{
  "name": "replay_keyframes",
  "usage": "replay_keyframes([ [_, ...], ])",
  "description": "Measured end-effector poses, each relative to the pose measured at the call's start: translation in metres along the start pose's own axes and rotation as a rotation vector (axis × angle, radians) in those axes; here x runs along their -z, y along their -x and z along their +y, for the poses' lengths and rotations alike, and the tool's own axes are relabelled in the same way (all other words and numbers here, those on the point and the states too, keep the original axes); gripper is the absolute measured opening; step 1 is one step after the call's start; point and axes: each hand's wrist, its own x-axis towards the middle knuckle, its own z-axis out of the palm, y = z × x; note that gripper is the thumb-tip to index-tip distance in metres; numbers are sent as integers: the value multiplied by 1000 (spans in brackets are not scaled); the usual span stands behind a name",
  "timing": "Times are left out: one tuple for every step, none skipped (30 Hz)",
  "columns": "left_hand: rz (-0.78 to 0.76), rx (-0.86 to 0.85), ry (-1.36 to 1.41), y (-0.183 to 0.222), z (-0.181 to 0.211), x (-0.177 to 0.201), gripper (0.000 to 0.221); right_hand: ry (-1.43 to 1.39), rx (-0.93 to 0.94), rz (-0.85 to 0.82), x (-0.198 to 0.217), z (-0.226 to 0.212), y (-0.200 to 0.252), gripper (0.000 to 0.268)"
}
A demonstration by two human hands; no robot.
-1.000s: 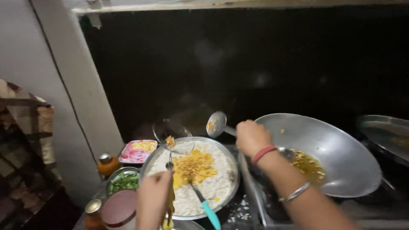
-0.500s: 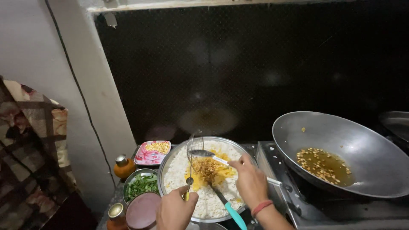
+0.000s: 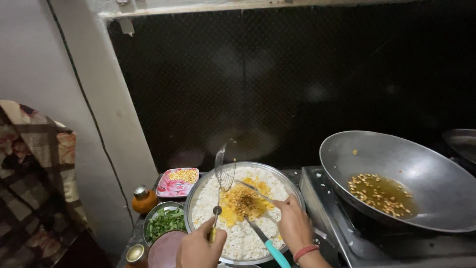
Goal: The person fries lentils in a pan of oil and uses a skimmer to transfer them into a large bowl of flattened rice, repeating the process several times.
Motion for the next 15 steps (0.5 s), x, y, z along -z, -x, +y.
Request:
replay_keyframes([
  [-3,-3,1,-4,-8,-4,53,2,-3,2,-14,9,-8,46],
  [15,3,70,-8,-15,-10,51,-50,55,26,-27,21,-16,45],
  [32,9,138,-11,-22,-16,49,-102,112,50,-40,32,-23,45],
  [23,-1,144,-25,-43,-28,49,-95,104,59,-41,34,-27,45],
  [28,-31,275,-38,-63,-40,46,-154,102,41,-42,36,-32,41],
  [34,-60,406,-52,-82,-53,44,-213,103,24,-42,39,-37,38],
  [25,-69,411,-51,-74,-53,44,-207,95,34,-21,32,-32,38],
  [42,-64,593,-48,-69,-52,41,-280,127,33,-1,23,-26,35],
  [57,-56,775,-46,-64,-51,38,-353,159,32,18,14,-19,33],
  [50,-60,779,-39,-49,-35,38,-349,154,37,38,7,-15,33],
  [57,-21,860,-32,-35,-20,36,-329,173,34,58,1,-11,35],
  [66,19,942,-25,-20,-6,34,-309,194,31,78,-5,-8,37],
  [60,16,945,-13,0,11,34,-306,191,36,105,-14,-2,37],
  [68,36,919,0,20,29,33,-273,105,-24,132,-23,3,36],
  [75,57,894,12,41,47,33,-241,18,-83,159,-33,9,36],
])
